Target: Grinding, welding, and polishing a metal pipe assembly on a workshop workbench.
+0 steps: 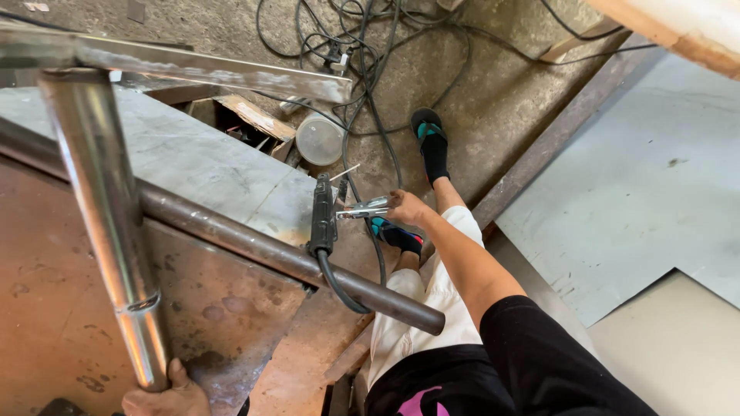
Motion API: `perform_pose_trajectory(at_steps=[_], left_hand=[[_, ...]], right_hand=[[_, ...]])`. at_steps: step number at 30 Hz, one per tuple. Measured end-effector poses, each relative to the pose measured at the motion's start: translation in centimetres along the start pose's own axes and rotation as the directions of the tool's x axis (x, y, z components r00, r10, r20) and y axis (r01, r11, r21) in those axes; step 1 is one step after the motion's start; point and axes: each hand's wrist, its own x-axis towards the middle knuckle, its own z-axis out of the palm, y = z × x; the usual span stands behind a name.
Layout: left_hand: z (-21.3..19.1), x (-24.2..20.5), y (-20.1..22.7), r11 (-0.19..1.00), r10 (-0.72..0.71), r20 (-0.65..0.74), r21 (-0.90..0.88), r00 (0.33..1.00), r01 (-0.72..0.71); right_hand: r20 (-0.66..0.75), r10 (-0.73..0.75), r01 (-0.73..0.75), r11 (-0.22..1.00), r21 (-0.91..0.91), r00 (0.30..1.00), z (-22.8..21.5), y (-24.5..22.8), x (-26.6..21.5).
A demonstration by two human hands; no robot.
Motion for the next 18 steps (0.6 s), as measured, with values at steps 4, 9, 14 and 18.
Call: perform_pose_trajectory(at_steps=[4,9,14,18], left_hand=[[-0.4,1.0,1.0,0.996,-0.086,0.050,0.027,0.995,0.085],[0.5,1.7,1.5,0.981,-0.189,0.199,0.087,0.961,0.175],[-2.7,3.3,4.1,0.966,-0.257,0.188,0.034,0.948,0.255],[-4.6,5.1,5.5,0.958,-0.277,0.228,-0.008,0.934,0.286]], right_hand=[[-0.190,-0.025,-0.038,0.947,-0.320,0.982,0.7,-10.1,-6.8],[-0.554,0.052,0.012,0.994,0.110,0.831,-2.8,-17.6,-13.3],[-0.665,-0.365,0.442,0.895,-0.057,0.652,-2.1,-33.9,-19.7],[-0.481,-0.708,0.676,0.682,-0.279,0.517,4.4,-48.3,-24.2]])
